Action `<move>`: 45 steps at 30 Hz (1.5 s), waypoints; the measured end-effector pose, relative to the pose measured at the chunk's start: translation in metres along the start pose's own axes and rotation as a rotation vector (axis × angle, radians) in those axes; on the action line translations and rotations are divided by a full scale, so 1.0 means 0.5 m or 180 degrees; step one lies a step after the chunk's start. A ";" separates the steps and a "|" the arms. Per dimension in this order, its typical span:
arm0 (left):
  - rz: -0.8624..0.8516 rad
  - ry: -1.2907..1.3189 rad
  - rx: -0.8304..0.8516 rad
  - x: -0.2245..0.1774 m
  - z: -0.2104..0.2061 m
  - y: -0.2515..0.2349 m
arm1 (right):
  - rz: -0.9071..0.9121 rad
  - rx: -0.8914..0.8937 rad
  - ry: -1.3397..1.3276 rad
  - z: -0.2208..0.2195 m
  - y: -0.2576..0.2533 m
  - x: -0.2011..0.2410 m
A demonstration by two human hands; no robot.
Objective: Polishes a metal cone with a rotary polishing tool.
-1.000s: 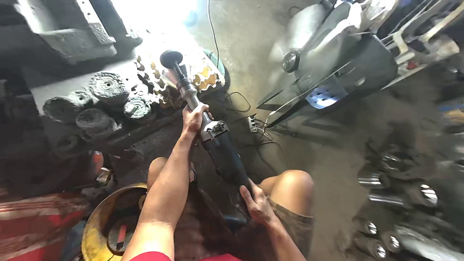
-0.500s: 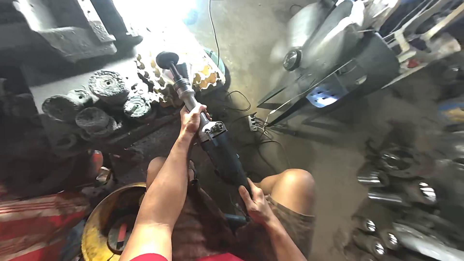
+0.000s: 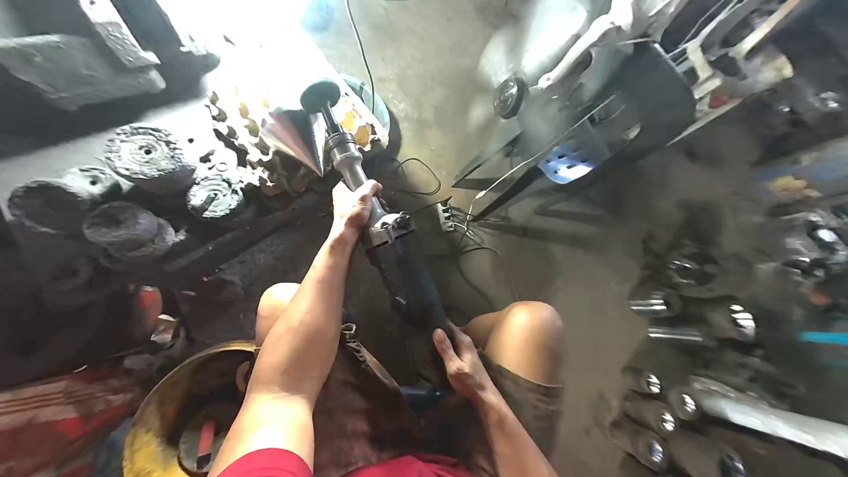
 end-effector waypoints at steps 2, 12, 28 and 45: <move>-0.0040 0.0065 -0.0018 -0.001 0.002 0.003 | -0.0014 0.0027 -0.0023 0.000 0.001 -0.005; -0.0233 0.0722 -0.0102 -0.008 0.048 0.028 | 0.0168 0.0155 0.0303 -0.019 0.000 -0.009; -0.0360 0.0972 -0.0292 0.019 0.131 0.042 | 0.0311 0.0304 0.0811 -0.050 -0.009 -0.001; -0.0041 -0.0113 0.0010 0.003 0.014 -0.013 | 0.0041 -0.0043 -0.0034 -0.029 -0.005 -0.003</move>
Point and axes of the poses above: each hand's wrist, its own y-axis away from the middle knuckle, its own z-axis out of the back of the hand, x = y × z, the point moved 8 cm from there along -y, towards the middle knuckle, and after that the axes turned 5 degrees about -z, right-handed, at the moved point
